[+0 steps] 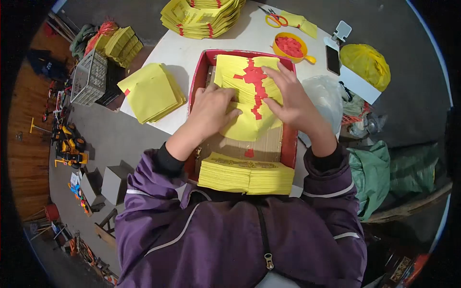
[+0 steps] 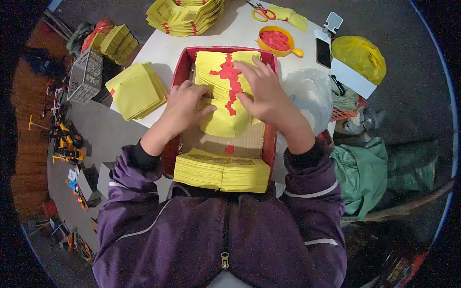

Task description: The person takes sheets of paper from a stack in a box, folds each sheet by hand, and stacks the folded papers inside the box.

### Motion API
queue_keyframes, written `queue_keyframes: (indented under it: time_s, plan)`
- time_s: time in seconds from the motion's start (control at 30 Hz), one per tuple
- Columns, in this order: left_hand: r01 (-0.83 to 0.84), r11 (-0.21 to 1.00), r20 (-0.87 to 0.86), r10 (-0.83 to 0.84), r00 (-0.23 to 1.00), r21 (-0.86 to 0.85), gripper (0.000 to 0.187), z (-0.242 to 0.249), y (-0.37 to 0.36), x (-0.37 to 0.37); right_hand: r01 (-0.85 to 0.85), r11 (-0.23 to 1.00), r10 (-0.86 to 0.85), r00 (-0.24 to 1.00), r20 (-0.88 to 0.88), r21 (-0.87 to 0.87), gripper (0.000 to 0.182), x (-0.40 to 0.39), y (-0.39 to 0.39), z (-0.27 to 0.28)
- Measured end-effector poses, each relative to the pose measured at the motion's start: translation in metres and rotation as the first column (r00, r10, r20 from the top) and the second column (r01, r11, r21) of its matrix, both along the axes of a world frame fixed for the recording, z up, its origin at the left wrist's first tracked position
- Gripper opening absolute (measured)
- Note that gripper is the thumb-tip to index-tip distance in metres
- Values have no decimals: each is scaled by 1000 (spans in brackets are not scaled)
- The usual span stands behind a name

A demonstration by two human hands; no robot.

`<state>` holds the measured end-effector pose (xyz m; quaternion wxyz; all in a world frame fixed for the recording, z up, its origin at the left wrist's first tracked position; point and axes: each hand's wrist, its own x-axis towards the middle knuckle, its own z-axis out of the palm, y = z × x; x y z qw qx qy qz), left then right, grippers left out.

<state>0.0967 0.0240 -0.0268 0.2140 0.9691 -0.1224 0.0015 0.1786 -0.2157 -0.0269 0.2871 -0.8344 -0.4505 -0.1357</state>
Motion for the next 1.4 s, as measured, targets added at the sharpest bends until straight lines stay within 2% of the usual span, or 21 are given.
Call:
queue_keyframes:
  time_s: [0.1,0.27,0.4,0.43,0.57,0.6,0.73,0.77,0.83,0.9,0.93,1.07,1.13,1.17,1.23,1.27,1.4]
  plan:
    - [1,1000,20,-2,1000,3,33,-2,-4,-5,-12,996,12,1000,6,87,62,-5,1,0]
    - [-129,988,148,140,979,-81,33,-11,-8,1,107,994,-105,992,-75,32,65,-6,-9,3]
    - [-77,967,306,152,940,-242,33,-9,-10,-7,171,984,-174,893,-414,-43,65,-13,6,26]
    - [-81,967,307,156,939,-242,33,-5,-9,-6,167,985,-170,894,-414,-43,65,-13,9,26]
    - [-67,844,-81,28,996,-533,38,19,-16,23,153,987,-158,955,-252,-41,65,-14,17,22]
    - [-65,842,-84,24,996,-535,38,22,-17,29,156,987,-162,953,-254,-44,65,-16,16,21]
    - [-72,987,-225,38,974,-146,36,26,-19,53,130,989,-115,974,-196,69,69,-22,8,16]
    - [-67,986,-228,32,973,-150,36,23,-19,54,136,989,-121,973,-199,63,69,-24,5,16]
    - [-61,996,169,72,983,-69,32,8,-16,54,116,992,-105,974,-202,40,69,-30,-3,17]
    - [-91,996,533,73,843,7,30,-7,-11,48,92,996,-87,972,-216,16,69,-40,-12,15]
    - [-90,996,519,76,851,2,30,-9,-7,43,93,996,-89,969,-232,8,69,-46,-16,13]
    - [-116,993,585,99,805,-7,36,1,29,23,12,999,-15,997,-80,-43,72,-56,-30,10]
    - [1,992,521,66,851,-127,44,-9,46,6,13,996,-22,994,-103,-86,74,-63,-30,6]
    - [1,992,513,64,856,-126,44,-7,48,-7,20,991,-36,992,-117,-129,76,-67,-30,4]
    - [104,936,183,-43,982,-335,55,3,45,-33,41,975,-72,988,-139,-217,80,-74,-32,0]
    - [109,935,181,-49,982,-338,55,1,43,-38,46,975,-78,987,-140,-220,80,-74,-32,-1]
    - [-38,970,-46,28,999,-239,59,-16,32,-42,181,969,-185,983,-8,-168,76,-59,-31,-11]
